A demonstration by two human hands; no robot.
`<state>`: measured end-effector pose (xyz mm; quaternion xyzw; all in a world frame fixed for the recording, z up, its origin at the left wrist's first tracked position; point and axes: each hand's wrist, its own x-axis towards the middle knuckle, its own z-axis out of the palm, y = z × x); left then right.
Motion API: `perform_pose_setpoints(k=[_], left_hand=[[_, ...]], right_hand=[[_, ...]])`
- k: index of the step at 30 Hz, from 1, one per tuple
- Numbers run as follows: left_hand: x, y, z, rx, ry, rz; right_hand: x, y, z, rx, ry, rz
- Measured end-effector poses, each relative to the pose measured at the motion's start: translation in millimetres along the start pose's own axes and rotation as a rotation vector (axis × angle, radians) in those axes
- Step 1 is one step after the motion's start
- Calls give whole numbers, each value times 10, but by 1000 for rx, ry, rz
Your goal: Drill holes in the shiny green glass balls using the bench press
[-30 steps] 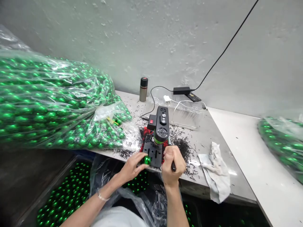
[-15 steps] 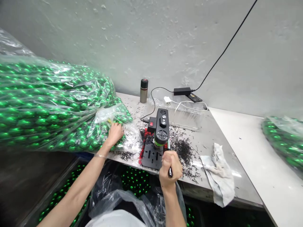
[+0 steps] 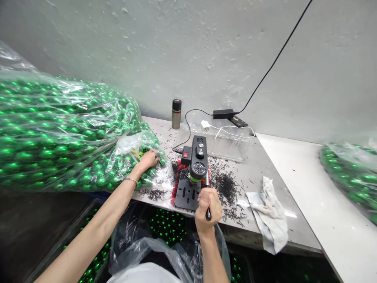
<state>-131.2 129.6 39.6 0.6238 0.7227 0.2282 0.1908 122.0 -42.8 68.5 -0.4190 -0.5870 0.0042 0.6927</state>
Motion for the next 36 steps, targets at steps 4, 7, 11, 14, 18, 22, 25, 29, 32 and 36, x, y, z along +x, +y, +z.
perform_pose_setpoints(k=[4, 7, 11, 14, 18, 22, 25, 29, 32, 36], left_hand=[[-90, 4, -16, -220, -6, -33], [-162, -8, -84, -436, 1, -71], [-354, -30, -203, -752, -43, -128], [-584, -4, -232, -1208, -170, -218], [-886, 120, -88, -1464, -319, -284], [-1080, 285, 188, -1469, -312, -319], [-1181, 394, 358, -1494, -323, -351], [-1286, 474, 521, -1473, -415, -298], [-1336, 490, 641, -1293, -440, -199], [-1379, 512, 765, -911, -352, 38]], right_hand=[[-9, 6, -19, -18, -23, 5], [-16, 7, -23, -20, -25, 15], [-19, 6, -10, -15, -13, 11], [-11, 0, -5, -17, -13, 5], [2, -12, -9, 5, -19, 4], [15, -26, -18, 0, -41, 11], [27, -37, -22, -3, -53, -5], [33, -54, -22, -12, -64, -12], [35, -72, -21, -28, -67, -9], [41, -88, -23, -47, -72, -34]])
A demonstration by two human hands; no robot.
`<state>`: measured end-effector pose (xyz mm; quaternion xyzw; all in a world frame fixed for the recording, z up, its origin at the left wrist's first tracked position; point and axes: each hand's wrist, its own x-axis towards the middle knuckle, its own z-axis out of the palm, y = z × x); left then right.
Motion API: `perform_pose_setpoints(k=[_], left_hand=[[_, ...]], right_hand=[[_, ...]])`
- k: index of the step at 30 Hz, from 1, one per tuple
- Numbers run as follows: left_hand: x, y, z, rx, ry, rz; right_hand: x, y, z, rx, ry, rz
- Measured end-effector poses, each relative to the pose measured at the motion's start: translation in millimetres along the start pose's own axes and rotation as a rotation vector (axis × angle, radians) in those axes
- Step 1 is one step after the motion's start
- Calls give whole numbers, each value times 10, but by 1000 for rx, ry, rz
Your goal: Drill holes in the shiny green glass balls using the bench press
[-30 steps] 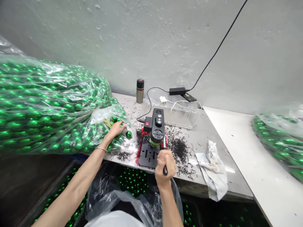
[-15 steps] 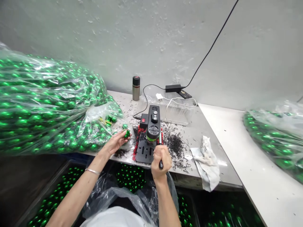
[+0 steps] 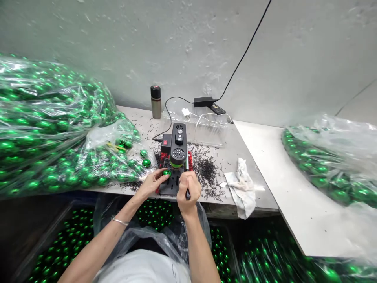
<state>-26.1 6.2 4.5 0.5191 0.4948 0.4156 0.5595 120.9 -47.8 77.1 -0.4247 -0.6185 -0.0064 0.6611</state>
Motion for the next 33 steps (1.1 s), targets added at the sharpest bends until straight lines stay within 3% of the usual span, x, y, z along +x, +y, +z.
perform_pose_setpoints(k=[4, 7, 10, 15, 27, 33], left_hand=[[-23, -21, 67, 418, 36, 182], [-33, -44, 104, 601, 35, 361], [-23, -100, 140, 691, 27, 498], [-8, -219, 199, 685, 118, 612], [-39, -250, 234, 683, 166, 647], [-36, -275, 237, 679, 164, 667]], right_hand=[[-5, 8, -5, -10, -5, 4], [-16, 23, -10, -19, -14, -1], [-24, 26, -15, -21, -16, -1], [-33, 10, -19, -24, -2, 10], [-458, 391, 94, -12, 72, -70], [-518, 494, 106, -32, 61, -104]])
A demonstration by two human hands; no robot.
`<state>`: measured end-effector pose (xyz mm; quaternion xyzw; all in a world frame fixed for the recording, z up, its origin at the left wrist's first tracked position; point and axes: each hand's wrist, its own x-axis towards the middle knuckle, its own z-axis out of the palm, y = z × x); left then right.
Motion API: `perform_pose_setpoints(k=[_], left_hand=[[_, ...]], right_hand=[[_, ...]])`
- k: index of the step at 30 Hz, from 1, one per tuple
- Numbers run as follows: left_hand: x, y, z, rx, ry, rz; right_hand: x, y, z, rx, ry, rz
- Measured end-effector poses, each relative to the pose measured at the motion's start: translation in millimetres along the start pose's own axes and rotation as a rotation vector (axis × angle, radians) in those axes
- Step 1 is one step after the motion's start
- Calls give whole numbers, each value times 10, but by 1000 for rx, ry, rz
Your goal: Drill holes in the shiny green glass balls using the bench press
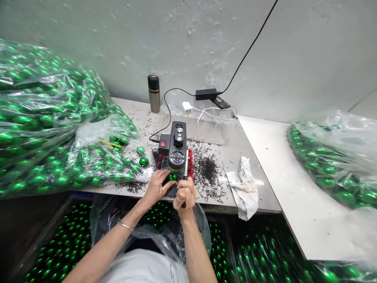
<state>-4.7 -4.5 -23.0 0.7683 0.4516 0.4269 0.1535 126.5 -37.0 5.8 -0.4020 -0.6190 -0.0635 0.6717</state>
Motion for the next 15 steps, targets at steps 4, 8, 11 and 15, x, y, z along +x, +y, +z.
perform_pose_setpoints(k=[4, 8, 11, 15], left_hand=[[-6, -30, 15, -11, 11, 12], [39, -44, 27, -31, -13, -25], [47, -20, 1, -64, -11, -49], [-158, 66, -148, -110, -8, -16]], right_hand=[[36, 27, -41, -40, -120, -103], [209, -74, -62, -15, -123, -137], [467, -260, -83, 35, -46, 0], [784, -493, -129, 17, -90, 235]])
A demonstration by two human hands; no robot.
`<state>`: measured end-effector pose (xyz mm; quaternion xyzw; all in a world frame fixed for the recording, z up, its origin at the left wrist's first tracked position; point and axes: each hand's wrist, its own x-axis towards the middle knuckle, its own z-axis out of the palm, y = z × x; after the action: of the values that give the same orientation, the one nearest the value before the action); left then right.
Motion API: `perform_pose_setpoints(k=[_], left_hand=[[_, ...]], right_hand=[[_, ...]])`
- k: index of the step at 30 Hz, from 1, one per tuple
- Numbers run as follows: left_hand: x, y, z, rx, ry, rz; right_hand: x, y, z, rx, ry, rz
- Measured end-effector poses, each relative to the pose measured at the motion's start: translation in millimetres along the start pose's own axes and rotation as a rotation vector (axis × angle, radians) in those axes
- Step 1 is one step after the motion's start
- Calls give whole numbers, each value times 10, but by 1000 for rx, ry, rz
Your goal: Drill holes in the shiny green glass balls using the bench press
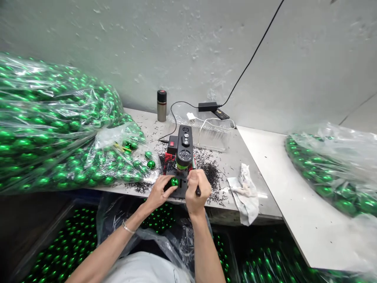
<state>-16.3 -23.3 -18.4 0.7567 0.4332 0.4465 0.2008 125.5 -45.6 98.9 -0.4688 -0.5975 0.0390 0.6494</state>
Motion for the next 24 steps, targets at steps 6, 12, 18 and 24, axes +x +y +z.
perform_pose_setpoints(k=[6, 12, 18, 24], left_hand=[[-239, -2, -404, 145, 45, 39], [367, -434, -709, 355, 121, -174], [595, -587, -681, 297, 49, -204], [577, -422, -854, -417, 52, -566]], right_hand=[[-71, -11, 63, 61, 68, 16], [-162, 73, 108, 41, 94, 3], [-199, 151, 77, 44, 77, -60], [-233, 179, 97, 33, 89, -75]])
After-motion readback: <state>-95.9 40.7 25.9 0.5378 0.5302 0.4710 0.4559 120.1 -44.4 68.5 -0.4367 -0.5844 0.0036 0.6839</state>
